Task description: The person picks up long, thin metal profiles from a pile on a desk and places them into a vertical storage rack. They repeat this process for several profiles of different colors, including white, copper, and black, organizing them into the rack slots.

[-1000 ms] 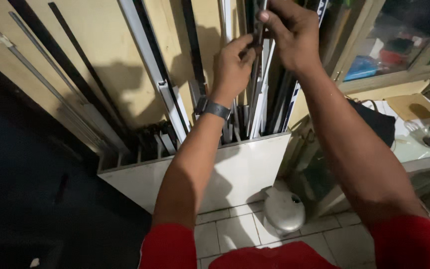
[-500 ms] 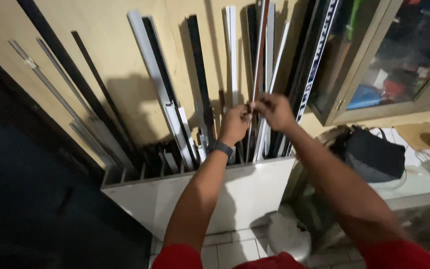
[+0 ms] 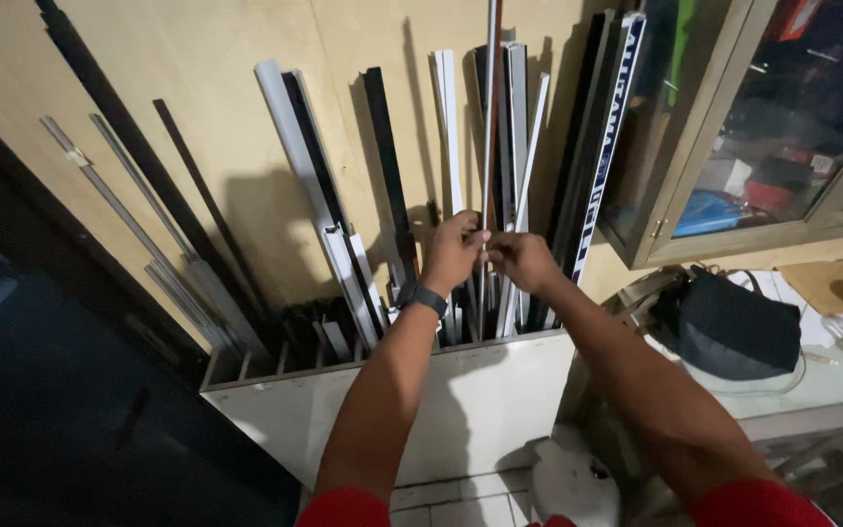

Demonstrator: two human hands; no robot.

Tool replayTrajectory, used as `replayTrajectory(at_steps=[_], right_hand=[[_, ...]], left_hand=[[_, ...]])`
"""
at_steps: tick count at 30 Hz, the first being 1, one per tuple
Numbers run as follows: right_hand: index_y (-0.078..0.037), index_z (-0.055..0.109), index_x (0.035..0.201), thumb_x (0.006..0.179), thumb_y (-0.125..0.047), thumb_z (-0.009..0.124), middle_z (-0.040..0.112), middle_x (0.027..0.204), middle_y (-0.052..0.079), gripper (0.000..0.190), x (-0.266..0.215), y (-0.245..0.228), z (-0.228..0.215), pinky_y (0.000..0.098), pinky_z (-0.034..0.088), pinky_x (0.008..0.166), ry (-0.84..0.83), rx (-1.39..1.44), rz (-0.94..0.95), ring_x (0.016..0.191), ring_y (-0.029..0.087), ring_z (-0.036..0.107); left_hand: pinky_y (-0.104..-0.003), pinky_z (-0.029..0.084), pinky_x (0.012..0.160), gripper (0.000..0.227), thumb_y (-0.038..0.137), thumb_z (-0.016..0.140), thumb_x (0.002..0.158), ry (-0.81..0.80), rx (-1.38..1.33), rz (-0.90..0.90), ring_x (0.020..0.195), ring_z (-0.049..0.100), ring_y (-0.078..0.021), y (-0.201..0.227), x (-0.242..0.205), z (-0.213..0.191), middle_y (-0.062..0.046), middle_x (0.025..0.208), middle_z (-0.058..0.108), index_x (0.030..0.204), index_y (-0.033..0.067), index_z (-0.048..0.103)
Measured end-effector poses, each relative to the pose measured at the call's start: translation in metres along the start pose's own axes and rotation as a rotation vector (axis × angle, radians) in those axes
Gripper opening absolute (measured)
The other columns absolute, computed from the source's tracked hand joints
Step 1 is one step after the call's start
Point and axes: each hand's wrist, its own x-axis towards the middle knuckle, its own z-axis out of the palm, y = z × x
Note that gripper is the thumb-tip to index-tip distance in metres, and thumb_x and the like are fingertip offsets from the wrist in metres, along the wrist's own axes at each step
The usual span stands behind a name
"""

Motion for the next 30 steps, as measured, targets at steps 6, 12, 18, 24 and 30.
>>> replayTrajectory(at_steps=[6, 12, 18, 24, 30], right_hand=[[-0.001, 0.075, 0.119, 0.097, -0.007, 0.072, 0.074, 0.111, 0.027, 0.024, -0.001, -0.063, -0.032, 0.0539, 0.052, 0.097, 0.045, 0.015, 0.032, 0.11, 0.047, 0.068], [-0.005, 0.069, 0.131, 0.091, -0.013, 0.082, 0.075, 0.11, 0.021, 0.043, 0.02, -0.083, -0.031, 0.0536, 0.054, 0.094, 0.138, 0.144, -0.056, 0.111, 0.045, 0.069], [-0.008, 0.076, 0.117, 0.09, -0.016, 0.082, 0.077, 0.099, 0.018, 0.029, 0.025, -0.046, -0.01, 0.0501, 0.054, 0.092, 0.13, 0.102, -0.039, 0.104, 0.04, 0.072], [-0.009, 0.077, 0.101, 0.093, -0.021, 0.078, 0.076, 0.089, 0.016, 0.014, 0.011, 0.002, 0.012, 0.048, 0.053, 0.083, 0.01, 0.009, 0.088, 0.094, 0.042, 0.071], [-0.016, 0.079, 0.1, 0.092, -0.02, 0.079, 0.076, 0.083, 0.01, 0.009, 0.006, 0.019, 0.021, 0.0451, 0.054, 0.078, 0.005, -0.033, 0.123, 0.094, 0.04, 0.071]], left_hand=[[-0.059, 0.057, 0.093, 0.042, 0.017, 0.076, 0.096, 0.06, 0.197, 0.052, 0.109, 0.062, -0.0584, -0.065, -0.008, 0.008, -0.039, 0.117, 0.066, 0.126, -0.0096, 0.064], [-0.059, 0.057, 0.09, 0.042, 0.016, 0.082, 0.091, 0.071, 0.191, 0.029, 0.11, 0.062, -0.0586, -0.101, -0.025, 0.025, -0.038, 0.113, 0.068, 0.121, -0.0096, 0.067], [-0.058, 0.053, 0.104, 0.045, 0.02, 0.076, 0.098, 0.006, 0.207, -0.037, 0.125, 0.061, -0.0468, -0.099, -0.024, 0.017, -0.028, 0.128, 0.067, 0.134, -0.0045, 0.063], [-0.047, 0.056, 0.098, 0.041, 0.026, 0.077, 0.092, 0.1, 0.194, -0.022, 0.122, 0.066, -0.0387, -0.001, -0.02, -0.012, -0.019, 0.12, 0.074, 0.129, 0.0104, 0.069], [-0.051, 0.055, 0.103, 0.055, 0.033, 0.075, 0.095, 0.06, 0.19, 0.067, 0.125, 0.063, -0.0448, 0.006, -0.016, -0.003, -0.027, 0.13, 0.067, 0.139, 0.0025, 0.062]])
